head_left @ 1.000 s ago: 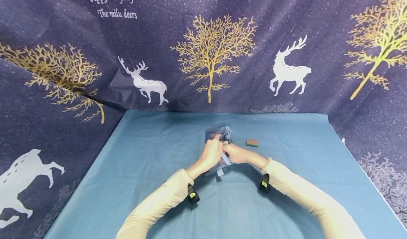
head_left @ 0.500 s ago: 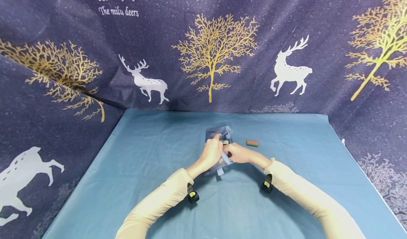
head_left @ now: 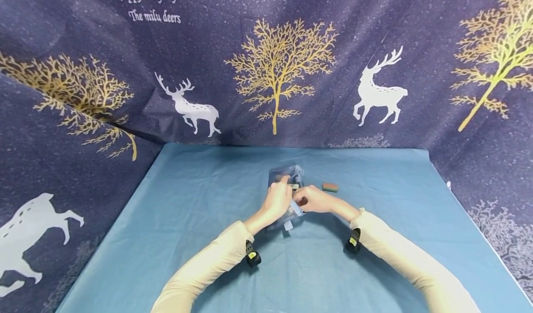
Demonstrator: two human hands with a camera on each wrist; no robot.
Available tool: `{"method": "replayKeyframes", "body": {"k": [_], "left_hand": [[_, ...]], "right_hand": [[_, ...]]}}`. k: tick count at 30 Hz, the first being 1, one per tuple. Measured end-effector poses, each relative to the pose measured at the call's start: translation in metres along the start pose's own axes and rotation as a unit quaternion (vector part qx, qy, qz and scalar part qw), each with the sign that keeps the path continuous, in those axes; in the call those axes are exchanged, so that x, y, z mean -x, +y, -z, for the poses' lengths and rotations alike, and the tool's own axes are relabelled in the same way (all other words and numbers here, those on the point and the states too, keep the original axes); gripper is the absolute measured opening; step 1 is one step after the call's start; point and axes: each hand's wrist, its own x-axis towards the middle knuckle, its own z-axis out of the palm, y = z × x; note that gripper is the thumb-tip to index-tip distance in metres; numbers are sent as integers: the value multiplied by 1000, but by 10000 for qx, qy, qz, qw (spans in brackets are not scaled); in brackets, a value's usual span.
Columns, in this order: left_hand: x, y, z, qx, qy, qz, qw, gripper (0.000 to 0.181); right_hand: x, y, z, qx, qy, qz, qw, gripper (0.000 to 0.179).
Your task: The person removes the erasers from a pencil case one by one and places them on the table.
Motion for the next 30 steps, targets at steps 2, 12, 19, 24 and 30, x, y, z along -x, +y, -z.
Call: {"method": "replayKeyframes", "body": {"k": [2,12,19,24,30], "left_hand": [[0,0,-1,-56,27,8,10000,39],[0,0,-3,-107,126,45,9999,38],[-2,1,-3,-200,104,132,9997,37],[-2,1,-2,-181,8,156,9997,38],[-1,2,-2,-129,-39,176,9998,38]], "right_hand": [[1,0,2,23,64,-80,9999,19],[8,1,6,-144,771,-478,9958,17],[10,5,10,-175,1058,-708,9917,15],[12,4,11,-176,1030,-863,9908,16],[15,4,11,-196,1070,-832,9906,16]]}}
